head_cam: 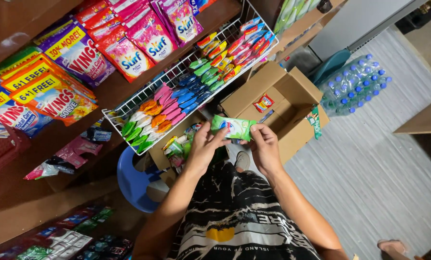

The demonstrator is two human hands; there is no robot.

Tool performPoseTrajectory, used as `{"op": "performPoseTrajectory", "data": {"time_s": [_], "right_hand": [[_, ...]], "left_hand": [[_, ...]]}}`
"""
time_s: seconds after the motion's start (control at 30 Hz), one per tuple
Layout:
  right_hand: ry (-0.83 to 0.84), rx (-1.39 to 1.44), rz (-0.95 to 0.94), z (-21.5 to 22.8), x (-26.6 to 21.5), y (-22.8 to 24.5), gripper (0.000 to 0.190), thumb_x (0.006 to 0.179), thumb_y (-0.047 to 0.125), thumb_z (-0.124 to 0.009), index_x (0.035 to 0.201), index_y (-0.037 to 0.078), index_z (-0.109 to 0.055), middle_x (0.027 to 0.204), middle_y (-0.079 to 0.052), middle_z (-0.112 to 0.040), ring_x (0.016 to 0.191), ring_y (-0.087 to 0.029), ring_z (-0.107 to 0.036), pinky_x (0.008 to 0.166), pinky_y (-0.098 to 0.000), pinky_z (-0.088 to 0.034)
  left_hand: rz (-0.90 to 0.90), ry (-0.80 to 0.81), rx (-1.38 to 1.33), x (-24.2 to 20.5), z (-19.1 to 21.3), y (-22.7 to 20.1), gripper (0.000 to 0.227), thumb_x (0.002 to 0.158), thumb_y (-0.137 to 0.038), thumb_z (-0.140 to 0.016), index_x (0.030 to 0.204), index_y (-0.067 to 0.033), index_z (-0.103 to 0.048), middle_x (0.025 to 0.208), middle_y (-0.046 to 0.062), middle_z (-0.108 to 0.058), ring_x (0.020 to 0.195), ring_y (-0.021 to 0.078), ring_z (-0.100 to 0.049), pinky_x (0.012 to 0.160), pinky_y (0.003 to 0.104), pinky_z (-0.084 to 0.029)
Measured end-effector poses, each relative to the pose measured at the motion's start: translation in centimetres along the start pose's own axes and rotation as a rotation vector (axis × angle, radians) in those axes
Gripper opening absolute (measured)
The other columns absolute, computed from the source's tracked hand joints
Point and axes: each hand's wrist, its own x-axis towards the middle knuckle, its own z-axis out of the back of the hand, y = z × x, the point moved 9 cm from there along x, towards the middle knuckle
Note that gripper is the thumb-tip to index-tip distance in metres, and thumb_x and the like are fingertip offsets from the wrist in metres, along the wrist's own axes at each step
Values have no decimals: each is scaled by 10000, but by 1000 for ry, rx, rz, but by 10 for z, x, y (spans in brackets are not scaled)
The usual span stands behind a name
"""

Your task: The person repeatedly picks up small packets of laundry detergent from a cardboard box and places them onto a wire rack shelf. The person handles various colored packets, including green, blue, and yellow, arranging them in rows on the shelf.

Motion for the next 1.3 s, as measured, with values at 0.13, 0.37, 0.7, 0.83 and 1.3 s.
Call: {"op": "performPoseTrajectory", "data": {"time_s": [0.13,0.37,0.7,0.83,1.3], "right_hand": [[-14,-53,-44,-15,-1,10,177,1036,146,-605,1148,22,-663,1124,-83,-713,977,-188,-683,773,-357,-587],[-18,-185,-93,-10,-2,10,274,1018,187,-626,1248,38,-623,1082,-84,-701,969,-186,-682,790,-345,-570],[-2,-220,-125,-6,-16,9,282,1012,189,-635,1249,37,-625,1069,-84,-708,938,-166,-669,781,-299,-534],[-6,-210,-119,6,-18,5,277,1012,187,-641,1244,34,-626,1071,-85,-705,947,-166,-661,790,-307,-533],[49,-362,-235,14,-22,-32,260,1037,211,-627,1226,34,-653,1105,-67,-723,1004,-157,-682,820,-304,-546]], "left_hand": [[-11,32,86,11,5,-13,350,946,-187,-717,1242,-6,-671,1085,32,-744,918,137,-718,798,317,-631],[-733,-268,1006,62,23,-178,330,918,-118,-779,1221,1,-720,1067,242,-740,951,368,-740,846,421,-559],[-467,-167,1262,212,66,-104,323,903,-74,-701,1220,-16,-722,1076,270,-705,1013,424,-688,869,467,-554],[-535,-56,1223,231,75,-78,325,918,-147,-706,1198,17,-720,1120,263,-707,1049,420,-675,926,468,-523],[-753,-144,961,113,63,-126,321,1000,-206,-732,1232,7,-672,1147,218,-740,1016,387,-721,877,445,-563]]}}
